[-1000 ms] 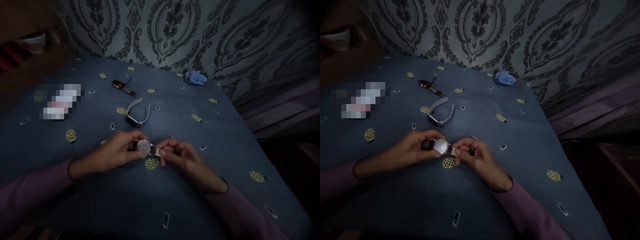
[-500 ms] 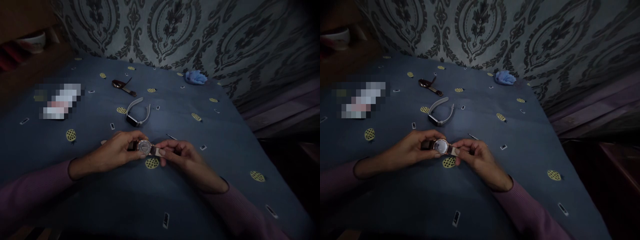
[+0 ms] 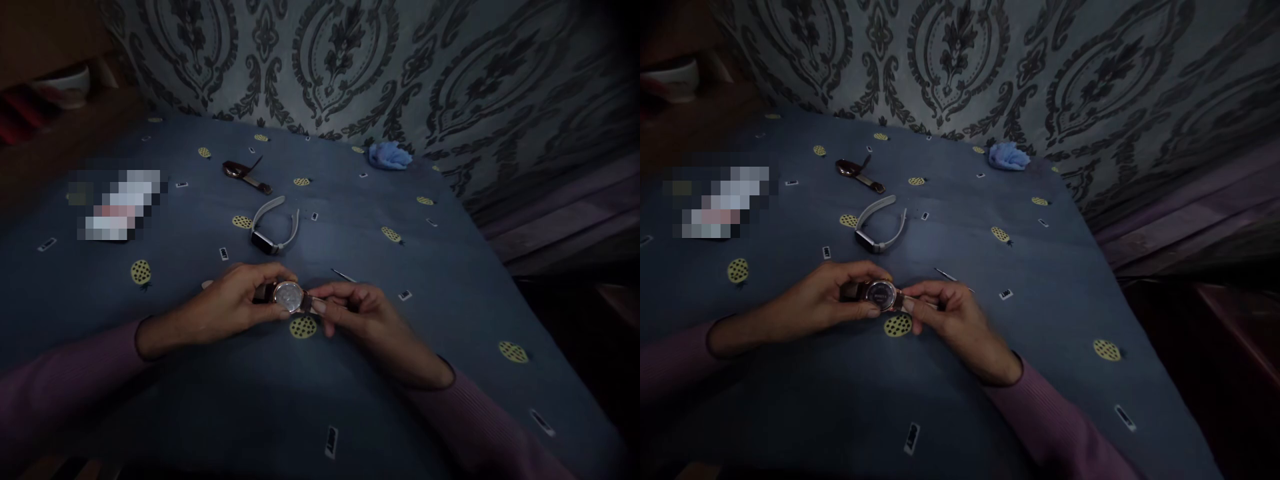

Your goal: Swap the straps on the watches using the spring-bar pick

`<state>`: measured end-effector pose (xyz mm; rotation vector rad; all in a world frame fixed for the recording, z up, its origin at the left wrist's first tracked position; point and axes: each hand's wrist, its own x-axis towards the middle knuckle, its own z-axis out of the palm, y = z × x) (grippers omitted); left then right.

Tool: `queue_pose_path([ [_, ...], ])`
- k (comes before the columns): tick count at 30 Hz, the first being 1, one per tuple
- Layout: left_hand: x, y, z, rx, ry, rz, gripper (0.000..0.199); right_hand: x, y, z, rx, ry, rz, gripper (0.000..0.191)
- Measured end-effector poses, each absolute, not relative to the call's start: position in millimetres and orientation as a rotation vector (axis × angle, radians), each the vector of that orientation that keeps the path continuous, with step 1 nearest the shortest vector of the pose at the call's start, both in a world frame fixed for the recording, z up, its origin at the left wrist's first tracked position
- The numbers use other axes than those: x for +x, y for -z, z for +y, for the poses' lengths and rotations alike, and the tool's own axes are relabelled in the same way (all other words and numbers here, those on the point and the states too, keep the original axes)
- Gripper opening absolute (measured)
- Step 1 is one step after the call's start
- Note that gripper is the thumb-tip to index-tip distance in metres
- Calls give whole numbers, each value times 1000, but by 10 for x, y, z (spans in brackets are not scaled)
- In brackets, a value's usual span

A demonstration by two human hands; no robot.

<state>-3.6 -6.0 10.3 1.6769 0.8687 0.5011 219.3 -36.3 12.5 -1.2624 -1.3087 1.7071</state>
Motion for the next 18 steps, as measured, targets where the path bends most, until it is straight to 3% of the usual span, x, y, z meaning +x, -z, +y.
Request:
queue_pose_path([
  [18,-73,-110,-15,1721,-451,882,28,2195,-148,-378,-1315,-1641,-1368,18],
])
